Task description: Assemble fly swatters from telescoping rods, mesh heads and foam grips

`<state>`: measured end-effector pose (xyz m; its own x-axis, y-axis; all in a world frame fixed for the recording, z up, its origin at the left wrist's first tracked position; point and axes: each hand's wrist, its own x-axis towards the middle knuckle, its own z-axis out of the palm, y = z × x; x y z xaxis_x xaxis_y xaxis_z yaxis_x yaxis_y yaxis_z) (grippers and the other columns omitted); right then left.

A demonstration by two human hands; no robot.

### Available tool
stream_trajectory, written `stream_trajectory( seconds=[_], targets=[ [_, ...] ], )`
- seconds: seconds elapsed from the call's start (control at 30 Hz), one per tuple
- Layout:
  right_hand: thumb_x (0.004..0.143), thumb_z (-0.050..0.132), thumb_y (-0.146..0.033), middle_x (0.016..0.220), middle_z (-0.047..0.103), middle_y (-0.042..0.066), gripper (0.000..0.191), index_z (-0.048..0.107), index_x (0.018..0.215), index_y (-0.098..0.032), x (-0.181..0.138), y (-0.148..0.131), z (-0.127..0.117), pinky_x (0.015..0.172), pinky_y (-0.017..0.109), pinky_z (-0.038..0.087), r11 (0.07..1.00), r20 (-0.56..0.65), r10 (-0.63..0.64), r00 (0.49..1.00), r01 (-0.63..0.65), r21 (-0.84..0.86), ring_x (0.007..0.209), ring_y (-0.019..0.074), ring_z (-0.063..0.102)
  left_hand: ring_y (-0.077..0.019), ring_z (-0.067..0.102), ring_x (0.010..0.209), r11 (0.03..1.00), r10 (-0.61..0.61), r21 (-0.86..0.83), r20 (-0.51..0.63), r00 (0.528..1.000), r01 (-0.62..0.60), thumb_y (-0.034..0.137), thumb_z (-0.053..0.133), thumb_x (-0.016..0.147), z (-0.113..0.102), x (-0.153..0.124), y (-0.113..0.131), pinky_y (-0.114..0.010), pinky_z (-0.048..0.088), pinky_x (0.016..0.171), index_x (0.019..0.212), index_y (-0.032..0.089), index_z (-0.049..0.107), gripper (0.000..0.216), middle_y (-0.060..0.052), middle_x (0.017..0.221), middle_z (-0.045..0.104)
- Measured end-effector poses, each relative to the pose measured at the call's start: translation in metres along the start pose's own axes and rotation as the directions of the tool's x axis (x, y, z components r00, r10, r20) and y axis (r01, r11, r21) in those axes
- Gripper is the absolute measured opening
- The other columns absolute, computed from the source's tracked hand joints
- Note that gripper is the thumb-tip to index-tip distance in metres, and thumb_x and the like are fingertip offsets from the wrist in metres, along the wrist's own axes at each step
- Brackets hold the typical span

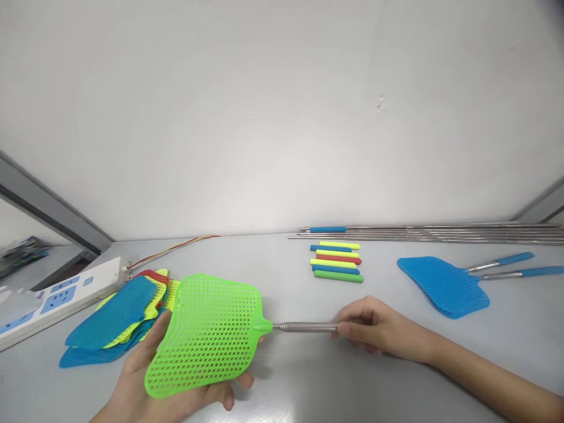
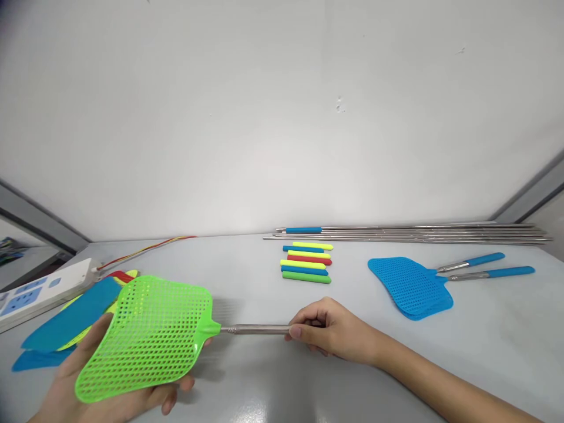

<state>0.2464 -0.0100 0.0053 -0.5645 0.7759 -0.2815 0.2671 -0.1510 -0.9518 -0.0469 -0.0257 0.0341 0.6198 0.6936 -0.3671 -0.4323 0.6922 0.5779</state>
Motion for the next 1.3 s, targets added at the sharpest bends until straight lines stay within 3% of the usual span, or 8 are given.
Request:
stream_trajectory(
  seconds=[0.17, 0.27, 0.4, 0.53, 0.63, 0.87, 1.03, 1.3],
  targets=[
    [0.073, 0.050, -0.042, 0.047, 0.041, -0.004, 0.031, 0.059, 0.073, -0.012, 0.001, 0.002, -0.001, 0.032, 0.014, 0.024, 1.000, -0.002, 0.028, 1.000, -0.028, -0.001, 0.036, 0.0034, 0.034, -0.0353, 0.057, 0.079, 0.999, -0.009, -0.033, -0.081, 0.997, 0.007, 0.068, 0.039, 0.058, 0.008, 0.000, 0.000, -0.039, 0.039, 0.065, 0.093, 0.020, 0.061, 0.063, -0.011, 0.094, 0.064],
    [0.074, 0.048, -0.043, 0.046, 0.044, -0.004, 0.033, 0.058, 0.086, -0.014, 0.001, 0.006, -0.002, 0.029, 0.014, 0.024, 0.999, -0.015, 0.049, 0.999, -0.049, 0.001, 0.032, 0.0032, 0.032, -0.0339, 0.058, 0.076, 0.999, -0.026, -0.040, -0.101, 0.995, 0.022, 0.072, 0.033, 0.056, 0.011, 0.000, 0.001, -0.038, 0.039, 0.063, 0.095, 0.020, 0.059, 0.070, -0.012, 0.091, 0.064],
    [0.073, 0.052, -0.039, 0.064, 0.052, -0.002, 0.040, 0.048, 0.108, -0.021, 0.001, 0.005, -0.004, 0.032, 0.014, 0.032, 0.993, -0.060, 0.035, 0.998, -0.028, 0.115, 0.034, 0.0020, 0.037, -0.0318, 0.060, 0.070, 0.998, 0.041, -0.040, -0.149, 0.988, -0.047, 0.064, 0.038, 0.061, 0.012, 0.002, -0.002, -0.036, 0.041, 0.058, 0.095, 0.017, 0.058, 0.061, -0.012, 0.088, 0.064],
    [0.075, 0.050, -0.036, 0.110, 0.046, 0.006, 0.043, 0.040, 0.116, -0.028, 0.002, -0.002, -0.005, 0.050, 0.021, 0.045, 0.927, -0.152, 0.012, 0.988, 0.046, 0.372, 0.072, 0.0123, 0.056, -0.0311, 0.059, 0.079, 0.990, 0.079, -0.096, -0.211, 0.974, -0.101, 0.048, 0.042, 0.070, 0.010, 0.004, -0.001, -0.040, 0.042, 0.066, 0.099, 0.015, 0.054, 0.046, -0.012, 0.090, 0.064],
    [0.078, 0.046, -0.036, 0.125, 0.034, 0.006, 0.042, 0.036, 0.119, -0.030, 0.003, -0.005, -0.006, 0.066, 0.028, 0.047, 0.838, -0.191, 0.037, 0.981, 0.074, 0.540, 0.096, 0.0182, 0.050, -0.0328, 0.051, 0.098, 0.977, 0.134, -0.132, -0.245, 0.960, -0.170, 0.036, 0.043, 0.075, 0.004, 0.007, 0.003, -0.048, 0.038, 0.076, 0.114, 0.021, 0.043, 0.042, -0.011, 0.100, 0.061],
    [0.079, 0.045, -0.035, 0.128, 0.034, 0.004, 0.037, 0.042, 0.115, -0.030, 0.007, -0.003, -0.009, 0.079, 0.035, 0.042, 0.772, -0.179, 0.086, 0.980, 0.048, 0.634, 0.102, 0.0200, 0.047, -0.0345, 0.049, 0.100, 0.967, 0.203, -0.096, -0.276, 0.939, -0.237, 0.027, 0.041, 0.079, -0.007, 0.008, 0.004, -0.048, 0.042, 0.071, 0.124, 0.027, 0.030, 0.046, -0.010, 0.104, 0.060],
    [0.079, 0.046, -0.033, 0.124, 0.039, 0.006, 0.033, 0.046, 0.110, -0.026, 0.008, -0.003, -0.012, 0.076, 0.036, 0.044, 0.779, -0.179, 0.074, 0.981, 0.055, 0.625, 0.100, 0.0208, 0.050, -0.0330, 0.053, 0.095, 0.963, 0.215, -0.092, -0.299, 0.930, -0.252, 0.027, 0.042, 0.078, -0.007, 0.009, 0.002, -0.049, 0.042, 0.071, 0.123, 0.028, 0.031, 0.046, -0.009, 0.100, 0.062],
    [0.079, 0.047, -0.029, 0.109, 0.052, 0.011, 0.026, 0.051, 0.100, -0.016, 0.014, 0.003, -0.028, 0.062, 0.026, 0.046, 0.794, -0.217, 0.055, 0.975, 0.089, 0.602, 0.083, 0.0168, 0.057, -0.0342, 0.051, 0.097, 0.969, 0.196, -0.085, -0.310, 0.930, -0.233, 0.028, 0.042, 0.079, -0.002, 0.008, 0.005, -0.048, 0.041, 0.070, 0.123, 0.029, 0.030, 0.046, -0.008, 0.102, 0.061]
  ],
)
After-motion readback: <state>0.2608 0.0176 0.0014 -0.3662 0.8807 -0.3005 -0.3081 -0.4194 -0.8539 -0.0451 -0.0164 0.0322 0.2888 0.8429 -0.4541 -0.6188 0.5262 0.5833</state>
